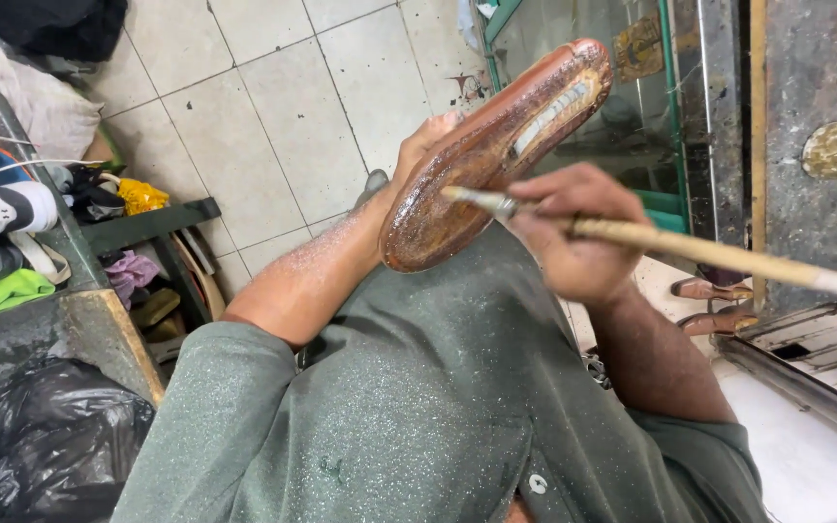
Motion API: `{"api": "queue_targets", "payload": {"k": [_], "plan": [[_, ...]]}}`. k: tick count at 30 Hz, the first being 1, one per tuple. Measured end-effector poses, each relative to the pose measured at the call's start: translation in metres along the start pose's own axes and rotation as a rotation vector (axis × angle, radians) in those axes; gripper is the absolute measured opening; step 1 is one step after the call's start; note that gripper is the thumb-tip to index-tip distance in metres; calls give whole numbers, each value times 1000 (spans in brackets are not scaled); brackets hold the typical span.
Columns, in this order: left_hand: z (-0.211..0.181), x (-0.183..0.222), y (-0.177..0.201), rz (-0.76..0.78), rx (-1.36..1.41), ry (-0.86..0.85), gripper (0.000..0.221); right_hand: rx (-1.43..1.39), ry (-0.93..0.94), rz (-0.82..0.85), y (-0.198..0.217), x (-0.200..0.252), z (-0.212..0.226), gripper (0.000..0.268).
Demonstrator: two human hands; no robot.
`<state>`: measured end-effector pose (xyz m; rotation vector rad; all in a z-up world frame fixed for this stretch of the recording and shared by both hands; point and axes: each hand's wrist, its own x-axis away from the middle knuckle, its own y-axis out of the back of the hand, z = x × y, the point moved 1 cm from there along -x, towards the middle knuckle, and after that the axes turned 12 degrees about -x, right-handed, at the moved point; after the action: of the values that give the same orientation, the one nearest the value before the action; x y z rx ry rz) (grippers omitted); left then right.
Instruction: Applying glue to the sole of a leather shoe using a brush at a repair bench
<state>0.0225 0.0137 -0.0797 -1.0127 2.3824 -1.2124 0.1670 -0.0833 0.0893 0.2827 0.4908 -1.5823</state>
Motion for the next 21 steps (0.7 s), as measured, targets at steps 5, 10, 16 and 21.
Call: {"api": "queue_targets", "payload": {"k": [5, 10, 16, 21], "plan": [[-19, -8, -15, 384, -17, 18, 59, 106, 119, -102, 31, -7, -6, 24], [-26, -8, -24, 362, 108, 17, 54, 150, 133, -103, 63, -7, -17, 26], [-37, -13, -28, 416, 102, 44, 55, 167, 99, -178, 61, -2, -6, 27], [-36, -15, -28, 372, 137, 63, 56, 333, 176, -295, 83, -11, -10, 20]]}}
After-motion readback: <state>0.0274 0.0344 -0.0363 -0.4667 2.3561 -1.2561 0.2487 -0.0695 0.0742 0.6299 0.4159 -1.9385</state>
